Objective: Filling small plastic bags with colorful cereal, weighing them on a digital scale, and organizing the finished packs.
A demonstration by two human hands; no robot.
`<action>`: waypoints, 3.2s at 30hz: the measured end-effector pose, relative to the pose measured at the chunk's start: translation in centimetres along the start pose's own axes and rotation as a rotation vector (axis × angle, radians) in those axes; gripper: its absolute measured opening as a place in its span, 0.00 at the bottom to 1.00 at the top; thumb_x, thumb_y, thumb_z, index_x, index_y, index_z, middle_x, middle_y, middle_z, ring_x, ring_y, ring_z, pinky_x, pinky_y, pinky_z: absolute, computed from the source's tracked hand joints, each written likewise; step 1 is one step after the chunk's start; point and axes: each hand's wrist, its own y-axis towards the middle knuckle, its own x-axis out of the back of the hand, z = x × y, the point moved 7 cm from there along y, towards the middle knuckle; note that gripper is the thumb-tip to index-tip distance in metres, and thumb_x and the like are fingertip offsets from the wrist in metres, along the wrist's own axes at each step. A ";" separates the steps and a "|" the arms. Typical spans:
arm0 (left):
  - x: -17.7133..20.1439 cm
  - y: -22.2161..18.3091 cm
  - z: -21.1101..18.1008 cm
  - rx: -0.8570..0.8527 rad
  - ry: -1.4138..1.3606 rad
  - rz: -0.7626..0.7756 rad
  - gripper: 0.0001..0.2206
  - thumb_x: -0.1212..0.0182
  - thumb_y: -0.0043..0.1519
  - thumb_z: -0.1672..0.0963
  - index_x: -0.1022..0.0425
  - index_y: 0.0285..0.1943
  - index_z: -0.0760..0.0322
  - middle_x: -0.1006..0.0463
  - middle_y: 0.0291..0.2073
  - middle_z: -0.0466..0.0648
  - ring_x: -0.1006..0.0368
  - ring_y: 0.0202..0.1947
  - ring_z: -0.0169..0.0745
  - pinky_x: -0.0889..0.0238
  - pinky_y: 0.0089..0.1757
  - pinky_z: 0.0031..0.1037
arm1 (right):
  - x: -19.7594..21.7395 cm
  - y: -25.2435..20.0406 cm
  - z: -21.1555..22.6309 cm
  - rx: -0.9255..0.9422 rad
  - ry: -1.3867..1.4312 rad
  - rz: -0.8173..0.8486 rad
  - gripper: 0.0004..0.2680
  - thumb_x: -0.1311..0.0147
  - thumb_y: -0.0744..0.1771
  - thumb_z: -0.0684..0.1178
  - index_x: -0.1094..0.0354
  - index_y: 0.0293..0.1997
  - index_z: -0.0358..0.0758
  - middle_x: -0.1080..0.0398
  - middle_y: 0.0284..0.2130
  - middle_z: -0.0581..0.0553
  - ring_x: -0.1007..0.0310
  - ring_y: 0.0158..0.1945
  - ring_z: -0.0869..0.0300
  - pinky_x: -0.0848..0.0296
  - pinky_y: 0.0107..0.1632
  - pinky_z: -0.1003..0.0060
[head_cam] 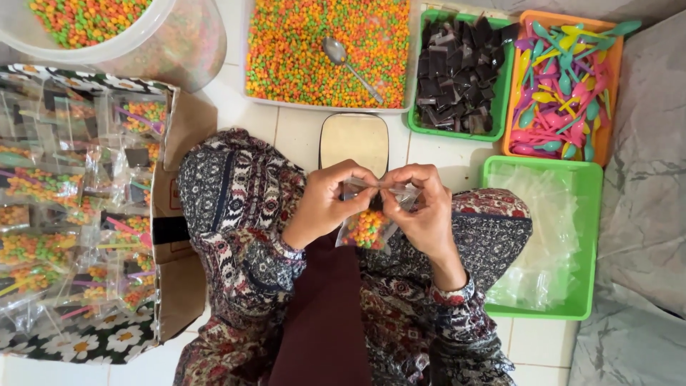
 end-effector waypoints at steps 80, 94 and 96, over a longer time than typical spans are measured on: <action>19.8 -6.9 11.2 0.009 1.140 -0.699 0.29 0.32 0.63 0.48 0.31 0.71 0.62 0.51 0.75 0.68 0.62 0.75 0.74 0.68 0.66 0.63 | 15.6 -5.1 -22.9 -0.218 -0.676 -0.226 0.07 0.53 0.75 0.37 0.29 0.51 0.20 0.31 0.35 0.23 0.31 0.38 0.36 0.31 0.41 0.46; 20.3 -5.9 9.4 0.146 1.333 -0.461 0.35 0.55 0.72 0.39 0.27 0.70 0.71 0.48 0.74 0.68 0.59 0.73 0.70 0.60 0.60 0.73 | 32.3 -21.6 -21.1 -0.427 -0.455 -1.040 0.11 0.41 0.67 0.48 0.28 0.56 0.44 0.24 0.43 0.46 0.25 0.37 0.64 0.28 0.30 0.72; 20.2 -5.8 9.4 0.176 1.367 -0.448 0.26 0.41 0.72 0.47 0.27 0.69 0.72 0.47 0.73 0.70 0.56 0.73 0.71 0.59 0.60 0.73 | 34.9 -26.4 -22.9 -0.498 -0.790 -0.970 0.12 0.36 0.67 0.47 0.28 0.56 0.39 0.25 0.47 0.41 0.24 0.46 0.56 0.23 0.45 0.64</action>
